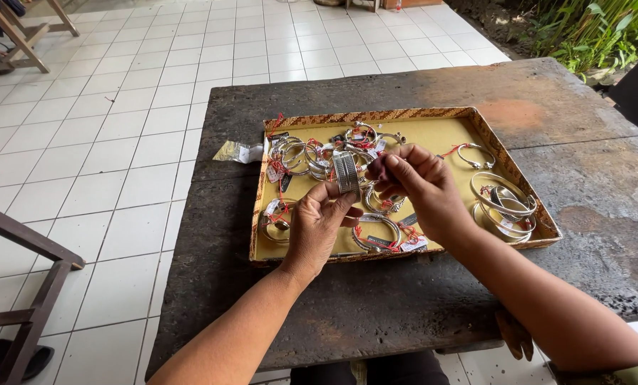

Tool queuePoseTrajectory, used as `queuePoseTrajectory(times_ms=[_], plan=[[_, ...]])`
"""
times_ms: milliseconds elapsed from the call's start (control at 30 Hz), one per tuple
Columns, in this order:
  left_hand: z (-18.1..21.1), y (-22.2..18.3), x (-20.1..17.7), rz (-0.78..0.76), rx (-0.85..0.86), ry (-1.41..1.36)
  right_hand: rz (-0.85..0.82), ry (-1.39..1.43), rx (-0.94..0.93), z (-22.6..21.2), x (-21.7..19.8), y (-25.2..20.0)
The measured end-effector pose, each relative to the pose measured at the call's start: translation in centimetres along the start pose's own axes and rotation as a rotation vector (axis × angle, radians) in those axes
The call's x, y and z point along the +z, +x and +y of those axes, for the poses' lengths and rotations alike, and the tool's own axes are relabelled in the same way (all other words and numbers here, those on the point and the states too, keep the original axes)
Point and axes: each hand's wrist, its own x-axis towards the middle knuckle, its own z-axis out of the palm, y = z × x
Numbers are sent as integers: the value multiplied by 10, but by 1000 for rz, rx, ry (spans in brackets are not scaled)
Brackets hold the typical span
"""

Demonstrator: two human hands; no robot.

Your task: Inspecting and polishing metal bracelets from a tray using a small cloth

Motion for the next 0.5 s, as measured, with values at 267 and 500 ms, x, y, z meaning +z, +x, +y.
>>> queuePoseTrajectory(times_ms=[267, 500], plan=[[-12, -2, -1, 15, 25, 4, 49, 31, 46, 10, 0, 2], [-16, -3, 0, -18, 39, 102, -103, -364, -226, 22, 15, -14]])
